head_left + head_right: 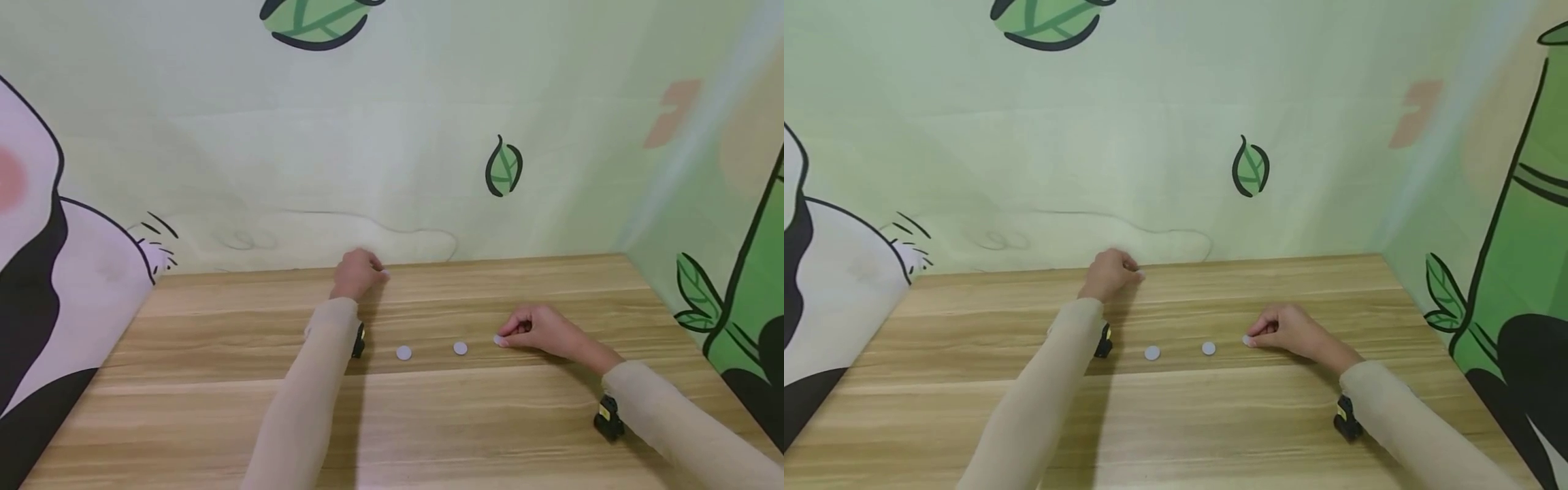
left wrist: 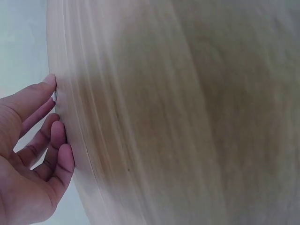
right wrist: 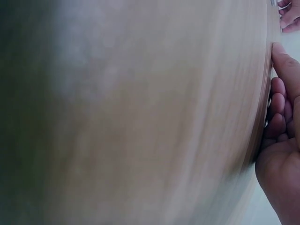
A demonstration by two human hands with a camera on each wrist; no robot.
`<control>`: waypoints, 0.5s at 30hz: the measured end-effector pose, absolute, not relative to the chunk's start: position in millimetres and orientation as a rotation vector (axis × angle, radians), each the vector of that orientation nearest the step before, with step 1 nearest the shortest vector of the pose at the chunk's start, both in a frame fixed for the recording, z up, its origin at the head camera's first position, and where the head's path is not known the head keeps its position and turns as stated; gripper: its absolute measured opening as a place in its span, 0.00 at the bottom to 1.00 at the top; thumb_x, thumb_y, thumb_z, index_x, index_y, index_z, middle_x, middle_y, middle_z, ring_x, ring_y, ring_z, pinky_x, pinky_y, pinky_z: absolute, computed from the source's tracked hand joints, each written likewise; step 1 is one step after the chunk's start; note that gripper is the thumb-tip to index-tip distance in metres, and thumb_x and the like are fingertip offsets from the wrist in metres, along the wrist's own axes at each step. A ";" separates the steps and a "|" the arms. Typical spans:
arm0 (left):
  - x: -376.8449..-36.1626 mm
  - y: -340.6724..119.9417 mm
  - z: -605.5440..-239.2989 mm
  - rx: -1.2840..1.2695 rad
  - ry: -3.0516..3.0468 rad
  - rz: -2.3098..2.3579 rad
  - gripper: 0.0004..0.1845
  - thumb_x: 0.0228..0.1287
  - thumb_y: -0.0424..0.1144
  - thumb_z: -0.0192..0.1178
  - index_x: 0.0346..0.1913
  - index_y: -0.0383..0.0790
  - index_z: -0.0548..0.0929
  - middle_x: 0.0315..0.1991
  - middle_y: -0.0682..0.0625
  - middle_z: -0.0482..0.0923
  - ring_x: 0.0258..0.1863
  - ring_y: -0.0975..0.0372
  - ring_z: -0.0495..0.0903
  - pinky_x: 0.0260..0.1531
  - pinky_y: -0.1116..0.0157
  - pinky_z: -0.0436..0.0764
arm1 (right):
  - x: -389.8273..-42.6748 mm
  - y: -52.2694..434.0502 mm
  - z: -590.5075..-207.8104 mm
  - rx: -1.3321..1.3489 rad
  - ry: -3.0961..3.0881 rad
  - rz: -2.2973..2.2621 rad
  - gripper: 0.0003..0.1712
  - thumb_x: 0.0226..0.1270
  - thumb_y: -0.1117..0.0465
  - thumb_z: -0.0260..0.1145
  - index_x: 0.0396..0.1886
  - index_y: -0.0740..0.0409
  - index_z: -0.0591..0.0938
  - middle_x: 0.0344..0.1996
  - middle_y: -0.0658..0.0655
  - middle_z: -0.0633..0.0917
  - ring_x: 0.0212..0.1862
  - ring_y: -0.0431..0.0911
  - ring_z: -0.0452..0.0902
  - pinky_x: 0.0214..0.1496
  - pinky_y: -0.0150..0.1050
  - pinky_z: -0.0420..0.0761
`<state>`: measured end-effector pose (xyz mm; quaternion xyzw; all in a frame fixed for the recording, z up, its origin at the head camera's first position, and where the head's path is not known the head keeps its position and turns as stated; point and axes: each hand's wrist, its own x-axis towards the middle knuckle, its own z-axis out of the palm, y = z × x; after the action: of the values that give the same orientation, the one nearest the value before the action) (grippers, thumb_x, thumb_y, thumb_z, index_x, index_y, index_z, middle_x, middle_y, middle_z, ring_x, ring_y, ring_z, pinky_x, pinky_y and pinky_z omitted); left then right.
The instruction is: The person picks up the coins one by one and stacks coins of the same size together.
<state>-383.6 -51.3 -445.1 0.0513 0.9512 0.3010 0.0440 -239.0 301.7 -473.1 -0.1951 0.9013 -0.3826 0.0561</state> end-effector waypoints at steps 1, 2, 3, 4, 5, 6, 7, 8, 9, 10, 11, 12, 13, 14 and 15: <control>-383.9 -52.1 -445.2 0.158 2.903 0.926 0.12 0.62 0.43 0.73 0.44 0.41 0.89 0.49 0.47 0.86 0.52 0.51 0.81 0.56 0.53 0.77 | -239.2 301.8 -473.5 -0.593 2.734 -1.162 0.05 0.60 0.57 0.78 0.35 0.50 0.92 0.30 0.46 0.86 0.31 0.37 0.75 0.33 0.31 0.77; -384.3 -53.1 -445.8 0.169 2.899 0.939 0.12 0.62 0.43 0.73 0.44 0.41 0.89 0.49 0.47 0.86 0.52 0.51 0.81 0.56 0.53 0.77 | -239.5 301.9 -473.7 -0.593 2.731 -1.164 0.05 0.60 0.57 0.78 0.35 0.50 0.92 0.30 0.46 0.87 0.31 0.37 0.75 0.33 0.31 0.77; -385.0 -54.4 -447.1 0.182 2.893 0.958 0.12 0.62 0.43 0.73 0.45 0.40 0.89 0.49 0.48 0.86 0.53 0.51 0.81 0.57 0.53 0.76 | -239.3 301.9 -473.5 -0.590 2.730 -1.164 0.05 0.60 0.57 0.78 0.35 0.50 0.92 0.30 0.46 0.87 0.31 0.37 0.75 0.33 0.31 0.77; -385.9 -55.8 -448.7 0.198 2.884 0.984 0.12 0.63 0.42 0.73 0.45 0.40 0.90 0.50 0.47 0.86 0.54 0.52 0.80 0.58 0.54 0.76 | -239.3 301.9 -473.6 -0.590 2.732 -1.165 0.05 0.60 0.57 0.78 0.35 0.50 0.92 0.30 0.46 0.86 0.31 0.37 0.75 0.33 0.31 0.77; -386.9 -57.2 -450.3 0.211 2.873 1.011 0.12 0.63 0.42 0.73 0.45 0.40 0.90 0.50 0.47 0.86 0.54 0.52 0.80 0.58 0.54 0.75 | -238.8 302.0 -473.7 -0.592 2.735 -1.168 0.05 0.60 0.57 0.78 0.35 0.50 0.92 0.30 0.46 0.86 0.31 0.37 0.75 0.33 0.31 0.77; -388.1 -58.5 -451.9 0.222 2.860 1.039 0.12 0.62 0.42 0.73 0.46 0.40 0.90 0.50 0.47 0.85 0.55 0.52 0.79 0.59 0.54 0.74 | -238.3 301.9 -473.9 -0.593 2.738 -1.168 0.05 0.60 0.57 0.78 0.35 0.50 0.92 0.30 0.46 0.86 0.31 0.37 0.75 0.33 0.31 0.77; -389.4 -59.9 -453.6 0.238 2.849 1.064 0.12 0.62 0.42 0.73 0.46 0.40 0.90 0.51 0.46 0.84 0.55 0.52 0.78 0.60 0.54 0.74 | -237.7 301.7 -474.1 -0.589 2.738 -1.172 0.05 0.60 0.57 0.79 0.35 0.50 0.92 0.30 0.46 0.86 0.31 0.37 0.75 0.33 0.31 0.76; -390.7 -61.0 -455.3 0.250 2.841 1.088 0.12 0.62 0.41 0.74 0.46 0.40 0.91 0.51 0.46 0.84 0.55 0.51 0.78 0.60 0.54 0.73 | -237.0 301.6 -474.2 -0.585 2.738 -1.175 0.05 0.60 0.57 0.78 0.35 0.50 0.92 0.30 0.46 0.87 0.30 0.37 0.75 0.32 0.31 0.76; -392.1 -61.8 -456.8 0.255 2.834 1.106 0.12 0.61 0.41 0.74 0.46 0.39 0.91 0.51 0.45 0.83 0.55 0.51 0.77 0.61 0.54 0.73 | -236.4 301.3 -474.7 -0.582 2.741 -1.174 0.05 0.60 0.56 0.79 0.34 0.50 0.92 0.30 0.46 0.87 0.30 0.37 0.75 0.32 0.31 0.76; -393.3 -62.6 -458.2 0.254 2.826 1.125 0.13 0.61 0.41 0.75 0.45 0.39 0.91 0.51 0.44 0.82 0.55 0.51 0.77 0.61 0.54 0.72 | -236.2 301.3 -475.5 -0.579 2.743 -1.175 0.05 0.60 0.56 0.79 0.34 0.49 0.92 0.30 0.45 0.87 0.30 0.36 0.75 0.32 0.31 0.76; -394.6 -63.2 -459.2 0.250 2.821 1.137 0.12 0.60 0.41 0.75 0.45 0.40 0.91 0.51 0.44 0.82 0.55 0.51 0.76 0.61 0.54 0.72 | -236.0 301.2 -475.7 -0.576 2.743 -1.175 0.05 0.60 0.56 0.79 0.34 0.49 0.92 0.30 0.45 0.87 0.30 0.36 0.74 0.32 0.31 0.76; -395.6 -63.9 -460.2 0.246 2.816 1.146 0.12 0.60 0.41 0.75 0.44 0.40 0.92 0.51 0.44 0.82 0.56 0.51 0.76 0.62 0.55 0.71 | -236.2 301.1 -475.7 -0.568 2.742 -1.174 0.05 0.60 0.55 0.79 0.34 0.49 0.92 0.29 0.45 0.87 0.30 0.36 0.75 0.32 0.31 0.76; -396.7 -64.5 -461.2 0.244 2.813 1.154 0.12 0.59 0.42 0.76 0.44 0.40 0.92 0.51 0.45 0.82 0.56 0.51 0.76 0.63 0.55 0.71 | -236.6 301.0 -475.6 -0.561 2.741 -1.172 0.05 0.60 0.55 0.78 0.34 0.49 0.91 0.30 0.45 0.87 0.30 0.36 0.75 0.32 0.31 0.76; -397.7 -65.0 -462.3 0.239 2.812 1.159 0.12 0.59 0.42 0.76 0.43 0.41 0.92 0.51 0.45 0.82 0.57 0.51 0.76 0.63 0.55 0.71 | -237.2 301.0 -475.4 -0.559 2.743 -1.168 0.05 0.60 0.55 0.78 0.34 0.49 0.91 0.30 0.45 0.87 0.30 0.36 0.74 0.32 0.31 0.76; -398.6 -65.5 -463.4 0.234 2.814 1.152 0.12 0.59 0.44 0.76 0.43 0.43 0.92 0.52 0.46 0.83 0.57 0.52 0.76 0.63 0.55 0.71 | -237.8 301.1 -475.0 -0.557 2.748 -1.162 0.05 0.60 0.55 0.78 0.34 0.49 0.91 0.29 0.45 0.86 0.30 0.36 0.74 0.32 0.31 0.75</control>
<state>-398.6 -65.5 -463.4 0.0766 0.9217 0.3774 0.0458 -237.8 301.1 -475.0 -0.1833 0.9041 -0.3823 0.0532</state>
